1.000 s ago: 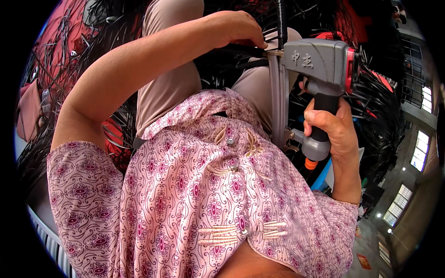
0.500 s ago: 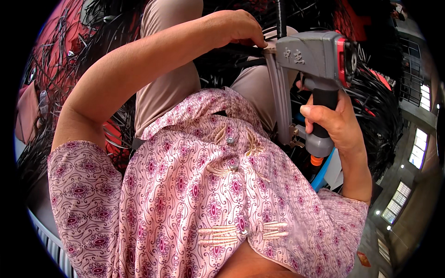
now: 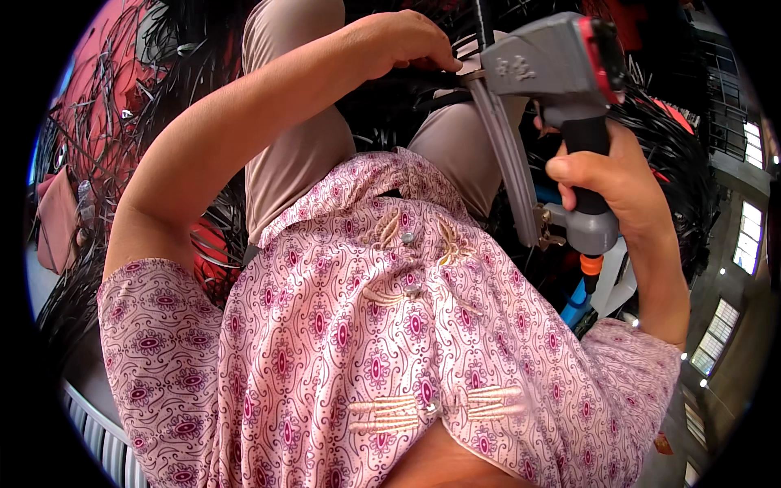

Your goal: The person attaches black plastic strips to a metal chair frame using a pneumatic nail gun and pliers. They pull the strips tight across the frame, cut them to size, and secure them with nails.

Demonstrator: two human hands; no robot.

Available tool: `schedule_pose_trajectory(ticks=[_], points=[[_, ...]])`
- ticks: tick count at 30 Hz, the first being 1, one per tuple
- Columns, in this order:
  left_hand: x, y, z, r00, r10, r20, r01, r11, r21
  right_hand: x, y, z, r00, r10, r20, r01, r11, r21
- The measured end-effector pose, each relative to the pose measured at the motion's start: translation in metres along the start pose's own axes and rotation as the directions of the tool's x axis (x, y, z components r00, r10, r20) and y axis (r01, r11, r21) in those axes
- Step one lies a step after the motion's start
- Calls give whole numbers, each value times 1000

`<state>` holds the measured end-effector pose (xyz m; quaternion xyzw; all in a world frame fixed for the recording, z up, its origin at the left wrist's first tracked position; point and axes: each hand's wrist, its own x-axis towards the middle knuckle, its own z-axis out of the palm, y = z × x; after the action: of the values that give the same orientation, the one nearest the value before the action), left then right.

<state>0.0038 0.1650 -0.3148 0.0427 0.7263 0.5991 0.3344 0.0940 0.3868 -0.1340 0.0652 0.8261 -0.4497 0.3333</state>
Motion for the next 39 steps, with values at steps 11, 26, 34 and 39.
schedule_pose_trajectory(ticks=[11,26,34,39], points=[[-28,49,10,988,73,139,-98,977,188,-31,103,-157,854,-77,-514,378,770,513],[-148,118,57,999,50,-15,-51,995,-91,141,201,-436,303,-208,-930,-9,975,-221],[-140,151,98,935,341,-97,-271,864,424,138,217,-364,132,-174,-976,-52,982,-182],[-145,113,140,731,666,-149,-383,581,718,39,239,-243,99,-320,-942,403,879,-256]])
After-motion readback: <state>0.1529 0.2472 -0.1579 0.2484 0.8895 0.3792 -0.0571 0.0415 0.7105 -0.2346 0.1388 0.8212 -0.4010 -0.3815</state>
